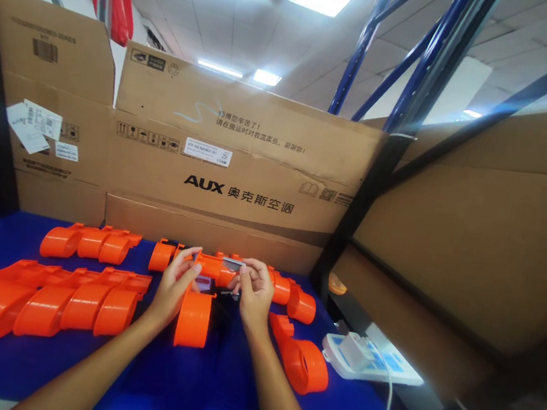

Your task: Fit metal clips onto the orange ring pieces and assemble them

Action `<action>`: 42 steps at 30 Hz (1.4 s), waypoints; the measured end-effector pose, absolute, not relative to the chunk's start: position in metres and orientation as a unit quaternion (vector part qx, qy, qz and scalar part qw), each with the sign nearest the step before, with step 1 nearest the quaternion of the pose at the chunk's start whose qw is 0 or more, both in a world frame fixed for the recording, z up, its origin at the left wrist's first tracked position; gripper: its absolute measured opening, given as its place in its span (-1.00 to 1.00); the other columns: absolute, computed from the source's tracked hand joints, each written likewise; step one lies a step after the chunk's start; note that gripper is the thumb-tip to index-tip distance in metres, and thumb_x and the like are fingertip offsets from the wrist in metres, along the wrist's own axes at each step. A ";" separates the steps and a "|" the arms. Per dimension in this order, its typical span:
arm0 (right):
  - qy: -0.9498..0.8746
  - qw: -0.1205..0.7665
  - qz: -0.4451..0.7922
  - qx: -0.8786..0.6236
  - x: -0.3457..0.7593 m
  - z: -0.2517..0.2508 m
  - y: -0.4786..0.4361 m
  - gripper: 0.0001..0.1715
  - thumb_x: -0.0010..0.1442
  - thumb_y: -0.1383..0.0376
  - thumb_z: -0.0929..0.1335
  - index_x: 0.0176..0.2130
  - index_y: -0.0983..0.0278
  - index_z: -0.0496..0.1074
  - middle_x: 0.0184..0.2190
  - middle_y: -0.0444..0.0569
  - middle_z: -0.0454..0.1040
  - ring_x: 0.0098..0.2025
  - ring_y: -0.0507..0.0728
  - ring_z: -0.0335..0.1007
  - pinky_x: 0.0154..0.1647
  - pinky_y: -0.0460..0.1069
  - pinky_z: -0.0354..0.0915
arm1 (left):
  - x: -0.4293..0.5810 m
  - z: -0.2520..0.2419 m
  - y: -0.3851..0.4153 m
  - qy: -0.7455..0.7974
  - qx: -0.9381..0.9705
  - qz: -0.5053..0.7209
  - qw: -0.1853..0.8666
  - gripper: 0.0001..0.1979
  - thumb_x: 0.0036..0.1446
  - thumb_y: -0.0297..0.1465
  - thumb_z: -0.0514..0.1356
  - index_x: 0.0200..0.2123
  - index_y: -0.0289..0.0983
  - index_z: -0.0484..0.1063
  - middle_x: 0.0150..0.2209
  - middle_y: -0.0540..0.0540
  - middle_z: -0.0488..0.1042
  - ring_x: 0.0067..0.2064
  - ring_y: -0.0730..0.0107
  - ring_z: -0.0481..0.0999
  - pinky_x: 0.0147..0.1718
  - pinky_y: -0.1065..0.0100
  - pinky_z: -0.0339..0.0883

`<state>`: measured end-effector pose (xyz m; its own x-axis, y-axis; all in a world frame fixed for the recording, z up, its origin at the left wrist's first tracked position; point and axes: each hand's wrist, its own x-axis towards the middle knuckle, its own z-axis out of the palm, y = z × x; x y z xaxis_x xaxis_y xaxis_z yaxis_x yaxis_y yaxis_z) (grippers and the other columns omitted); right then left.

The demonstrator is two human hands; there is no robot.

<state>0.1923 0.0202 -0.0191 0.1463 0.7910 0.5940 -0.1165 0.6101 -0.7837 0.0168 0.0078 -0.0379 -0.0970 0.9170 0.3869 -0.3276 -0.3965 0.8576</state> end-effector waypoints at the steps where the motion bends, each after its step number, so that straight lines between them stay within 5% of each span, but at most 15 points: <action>1: -0.569 0.693 0.329 -0.296 0.192 -0.019 0.020 -0.63 0.28 0.03 0.43 -0.06 0.18 0.38 -0.52 -0.19 0.45 -0.60 0.03 0.34 -0.61 -0.08 0.19 | 0.016 -0.038 0.007 0.302 0.487 0.677 0.462 -0.46 0.17 -0.12 0.31 0.16 -0.19 0.40 -0.33 -0.01 0.48 -0.50 0.46 0.43 -0.44 0.39 0.37; 13: -0.604 0.661 0.329 -0.300 0.190 -0.023 0.020 -0.64 0.33 0.02 0.40 -0.05 0.21 0.40 -0.55 -0.22 0.36 -0.59 -0.01 0.18 -0.58 -0.09 0.13 | 0.012 -0.039 0.008 0.308 0.444 0.684 0.490 -0.33 0.14 -0.07 0.32 0.24 -0.25 0.35 -0.55 0.06 0.41 -0.55 0.45 0.35 -0.52 0.45 0.24; 31: -0.566 0.679 0.357 -0.300 0.191 -0.026 0.033 -0.60 0.30 0.01 0.40 -0.01 0.20 0.38 -0.54 -0.24 0.35 -0.65 -0.04 0.05 -0.65 -0.11 0.03 | 0.015 -0.037 0.007 0.284 0.470 0.673 0.495 -0.38 0.15 -0.12 0.34 0.21 -0.24 0.35 -0.42 0.01 0.51 -0.54 0.48 0.43 -0.50 0.45 0.27; 42: -0.570 0.680 0.345 -0.307 0.191 -0.027 0.033 -0.61 0.30 0.02 0.40 -0.01 0.20 0.40 -0.53 -0.18 0.43 -0.56 0.05 0.31 -0.47 -0.05 0.32 | 0.013 -0.033 0.006 0.286 0.469 0.668 0.502 -0.38 0.11 -0.11 0.36 0.18 -0.23 0.39 -0.44 0.02 0.49 -0.54 0.47 0.41 -0.51 0.44 0.27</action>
